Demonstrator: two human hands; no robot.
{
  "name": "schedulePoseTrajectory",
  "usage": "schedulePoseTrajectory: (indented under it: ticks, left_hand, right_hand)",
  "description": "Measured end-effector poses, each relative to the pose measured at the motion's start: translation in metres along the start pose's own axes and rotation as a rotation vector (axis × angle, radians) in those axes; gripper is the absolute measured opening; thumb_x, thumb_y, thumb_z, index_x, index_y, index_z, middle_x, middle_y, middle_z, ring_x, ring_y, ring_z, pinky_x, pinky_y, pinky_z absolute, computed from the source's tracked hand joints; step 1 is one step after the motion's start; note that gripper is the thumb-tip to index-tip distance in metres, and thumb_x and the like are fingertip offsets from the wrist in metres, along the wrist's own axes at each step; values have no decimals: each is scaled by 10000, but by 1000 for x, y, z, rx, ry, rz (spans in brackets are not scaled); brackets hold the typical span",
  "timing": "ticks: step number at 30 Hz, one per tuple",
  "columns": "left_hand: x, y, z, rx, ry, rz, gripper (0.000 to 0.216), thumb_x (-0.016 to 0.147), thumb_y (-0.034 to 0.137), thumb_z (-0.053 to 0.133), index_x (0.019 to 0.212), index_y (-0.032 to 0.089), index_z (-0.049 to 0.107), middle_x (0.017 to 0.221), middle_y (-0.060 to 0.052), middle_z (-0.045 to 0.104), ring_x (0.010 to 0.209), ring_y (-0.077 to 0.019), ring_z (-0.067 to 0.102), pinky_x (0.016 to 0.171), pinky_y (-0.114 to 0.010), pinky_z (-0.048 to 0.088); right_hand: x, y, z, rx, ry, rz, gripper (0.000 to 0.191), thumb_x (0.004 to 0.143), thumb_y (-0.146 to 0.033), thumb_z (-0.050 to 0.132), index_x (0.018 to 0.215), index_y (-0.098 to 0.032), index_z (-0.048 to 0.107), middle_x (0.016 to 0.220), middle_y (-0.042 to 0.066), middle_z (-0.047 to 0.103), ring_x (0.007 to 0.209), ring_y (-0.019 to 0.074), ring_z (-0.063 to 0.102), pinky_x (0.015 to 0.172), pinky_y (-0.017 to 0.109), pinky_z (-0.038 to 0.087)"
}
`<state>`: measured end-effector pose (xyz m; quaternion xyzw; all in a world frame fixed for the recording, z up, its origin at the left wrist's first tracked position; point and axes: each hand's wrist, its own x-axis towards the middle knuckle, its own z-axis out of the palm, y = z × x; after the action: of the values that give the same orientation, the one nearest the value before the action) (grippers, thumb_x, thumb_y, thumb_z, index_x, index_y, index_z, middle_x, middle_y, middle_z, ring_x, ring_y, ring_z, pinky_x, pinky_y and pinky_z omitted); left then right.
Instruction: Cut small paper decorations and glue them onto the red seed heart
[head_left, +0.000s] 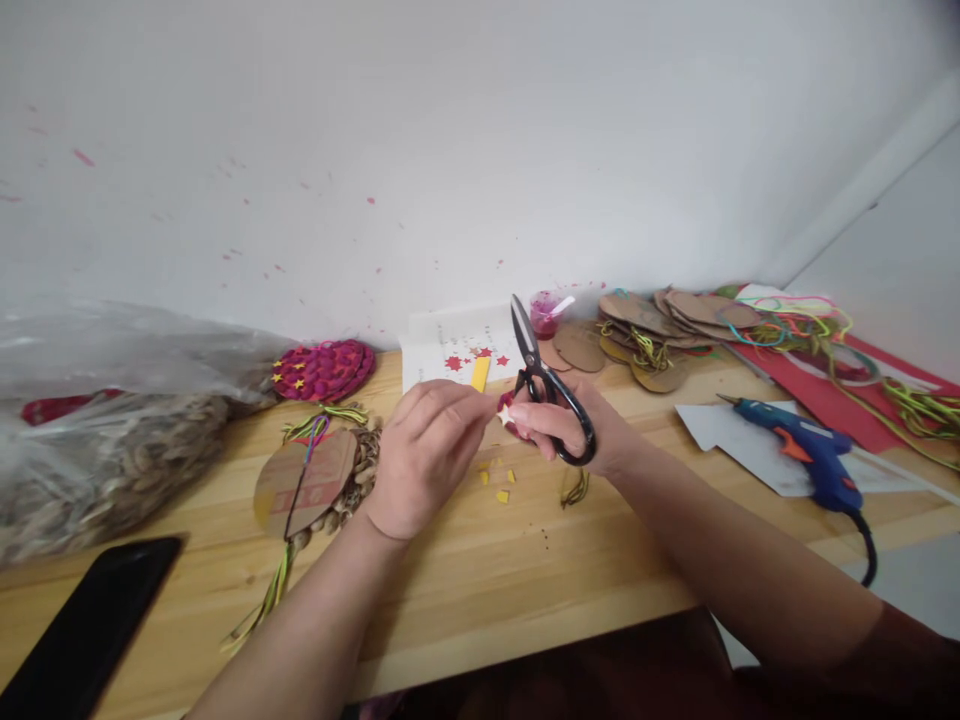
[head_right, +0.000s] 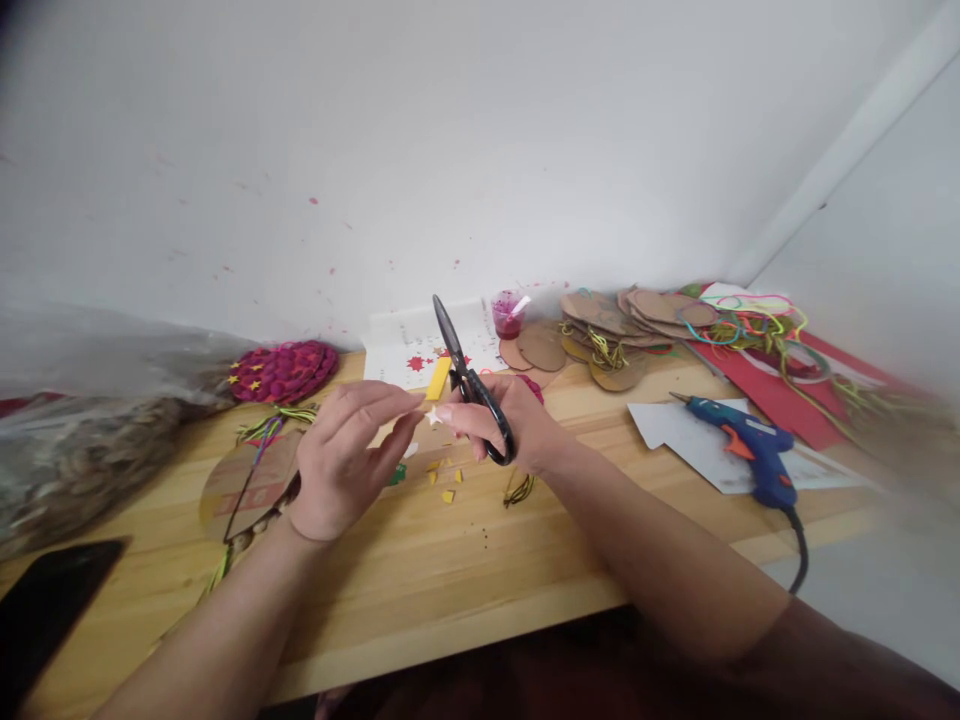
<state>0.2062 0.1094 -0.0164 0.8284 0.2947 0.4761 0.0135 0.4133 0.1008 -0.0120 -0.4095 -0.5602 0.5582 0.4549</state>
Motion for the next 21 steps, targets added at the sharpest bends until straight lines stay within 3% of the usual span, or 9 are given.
schedulePoseTrajectory:
  ticks: [4,7,14,21]
  left_hand:
    - [7,7,4,-357,-52,-523,130,875,286,664,969,224,728,922,-50,739,860,-187,654,851,-308,501]
    - [9,7,4,-630,-127,-725,176,893,353,640,935,200,716,878,-42,730,835,-162,656,825,-270,496]
    - [11,8,3,-895,-178,-853,162,808,328,748,877,187,709,866,-27,735,784,-125,656,771,-237,501]
    - [9,10,6,-959,-217,-890,124,803,270,754,817,175,676,790,1,711,698,-84,624,669,-194,462]
  right_hand:
    - [-2,-4,3,-56,96,-28,211,752,-338,763,691,-178,640,500,-48,570,402,87,491,399,230,349]
    - [-3,-5,5,-75,113,-41,196,737,-313,779,681,-178,647,502,-40,571,406,91,505,387,226,351]
    - [-2,1,7,-73,129,-54,193,741,-315,773,696,-168,656,547,-35,596,393,79,506,383,218,382]
    - [-3,3,11,-90,130,-35,211,730,-306,793,665,-158,657,471,-46,564,386,73,491,379,196,379]
